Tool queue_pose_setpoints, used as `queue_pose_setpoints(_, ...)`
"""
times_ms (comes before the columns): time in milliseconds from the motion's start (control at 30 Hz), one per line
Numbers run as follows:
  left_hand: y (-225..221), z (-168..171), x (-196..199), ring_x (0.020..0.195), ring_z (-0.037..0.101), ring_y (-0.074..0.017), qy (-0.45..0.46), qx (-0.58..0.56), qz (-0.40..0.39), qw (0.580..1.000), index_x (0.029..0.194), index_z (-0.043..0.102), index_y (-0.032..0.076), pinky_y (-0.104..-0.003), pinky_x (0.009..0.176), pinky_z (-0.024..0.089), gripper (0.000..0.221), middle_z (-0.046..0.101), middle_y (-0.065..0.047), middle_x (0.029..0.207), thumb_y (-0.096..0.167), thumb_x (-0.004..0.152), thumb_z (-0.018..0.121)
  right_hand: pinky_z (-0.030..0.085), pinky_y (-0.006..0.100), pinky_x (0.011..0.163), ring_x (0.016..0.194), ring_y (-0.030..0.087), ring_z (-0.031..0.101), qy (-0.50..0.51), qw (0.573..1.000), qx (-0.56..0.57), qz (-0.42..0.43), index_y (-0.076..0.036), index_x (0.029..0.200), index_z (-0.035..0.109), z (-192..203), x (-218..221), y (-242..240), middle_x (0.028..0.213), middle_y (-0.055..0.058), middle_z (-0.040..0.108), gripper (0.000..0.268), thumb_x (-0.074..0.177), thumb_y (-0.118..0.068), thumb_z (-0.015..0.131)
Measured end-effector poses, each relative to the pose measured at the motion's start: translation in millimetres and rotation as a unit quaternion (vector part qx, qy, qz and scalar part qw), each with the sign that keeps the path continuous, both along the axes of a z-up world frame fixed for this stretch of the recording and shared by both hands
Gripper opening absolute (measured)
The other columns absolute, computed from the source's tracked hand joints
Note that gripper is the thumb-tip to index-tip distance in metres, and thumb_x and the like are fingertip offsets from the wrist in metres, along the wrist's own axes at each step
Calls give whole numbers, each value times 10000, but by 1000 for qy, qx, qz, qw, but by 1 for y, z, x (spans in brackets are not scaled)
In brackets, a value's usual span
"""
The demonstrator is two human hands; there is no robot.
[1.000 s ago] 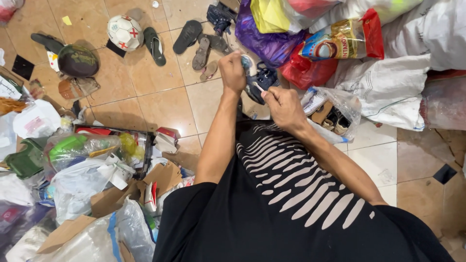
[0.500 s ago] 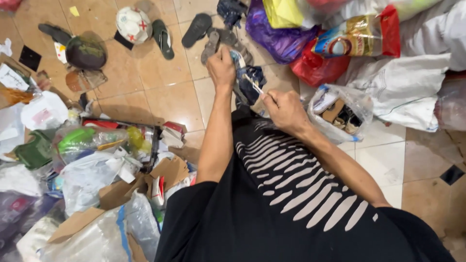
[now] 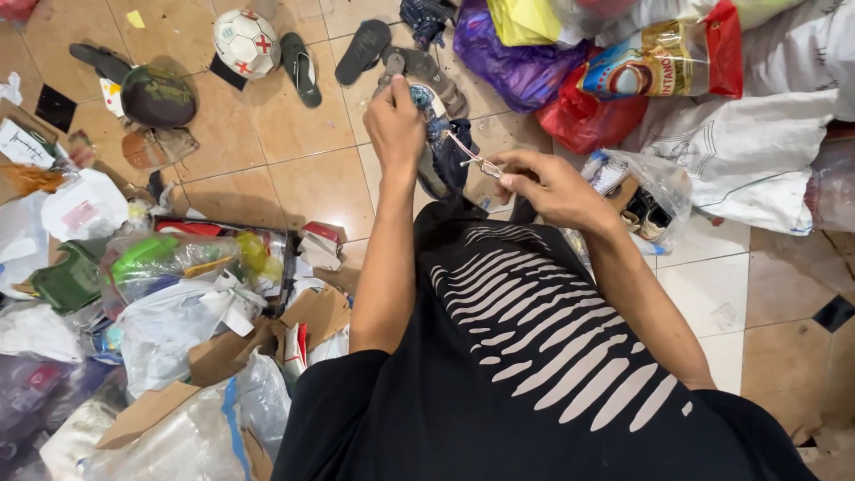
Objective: The person picks up a brown handbag and rummages through it, pulling out a black cloth item. They then handle a blue sneaker, removing a small green object and a string from inside it. Finally, the person picks up and examines a pair of grey sandals.
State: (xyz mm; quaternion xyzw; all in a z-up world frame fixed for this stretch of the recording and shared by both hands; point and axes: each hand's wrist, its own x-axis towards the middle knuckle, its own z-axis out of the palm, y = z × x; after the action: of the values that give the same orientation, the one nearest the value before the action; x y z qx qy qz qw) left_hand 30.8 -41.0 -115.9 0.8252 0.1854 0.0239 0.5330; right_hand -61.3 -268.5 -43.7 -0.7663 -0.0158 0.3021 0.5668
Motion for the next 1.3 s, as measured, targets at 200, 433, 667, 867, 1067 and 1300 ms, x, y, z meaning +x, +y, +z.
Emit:
queue_pose_setpoints(200,-11,23,-5,531,555,-280,-12,15,-21,1000,649,614,-14,-455,582,417,588,573,-142,545,376,1058,452,552,294,882,951,134,655,58,975,210,-31,28,1376,570,15,6,14,1081,89,702,400,994,-85,600)
queue_pose_setpoints(433,-33,49,-19,601,646,-327,-73,73,-52,993,801,693,67,-464,596,467,540,649,-140,629,452,1061,419,470,296,727,783,113,568,2,982,108,-154,13,1064,685,-25,7,44,871,45,626,262,1096,-230,590)
queue_pose_setpoints(667,-38,0,-11,626,718,-301,28,73,-58,995,787,778,105,-464,663,529,525,715,-121,631,564,921,564,415,379,533,523,206,552,-213,957,-124,-150,-17,902,700,-20,-7,58,632,147,585,299,1071,-243,601)
queue_pose_setpoints(867,27,-138,5,729,732,-312,193,64,88,975,759,771,33,-460,742,552,567,743,-138,727,517,937,537,430,409,565,569,286,578,-334,936,-93,-56,-9,859,633,-4,-35,37,676,177,577,326,1103,-222,595)
queue_pose_setpoints(1067,41,-240,19,798,728,-266,-33,212,38,976,1092,687,-11,-436,736,570,531,768,-153,986,435,1023,407,447,293,687,739,160,554,-206,967,23,-147,-1,992,676,-7,-30,-50,795,52,596,286,1131,-235,588)
queue_pose_setpoints(1300,-89,-92,-12,892,543,-176,210,-324,17,922,1126,690,-91,-346,805,473,718,615,-62,981,613,1015,597,425,225,709,778,75,506,5,919,255,-301,7,1090,642,9,-71,-118,895,-4,594,190,1050,-178,626)
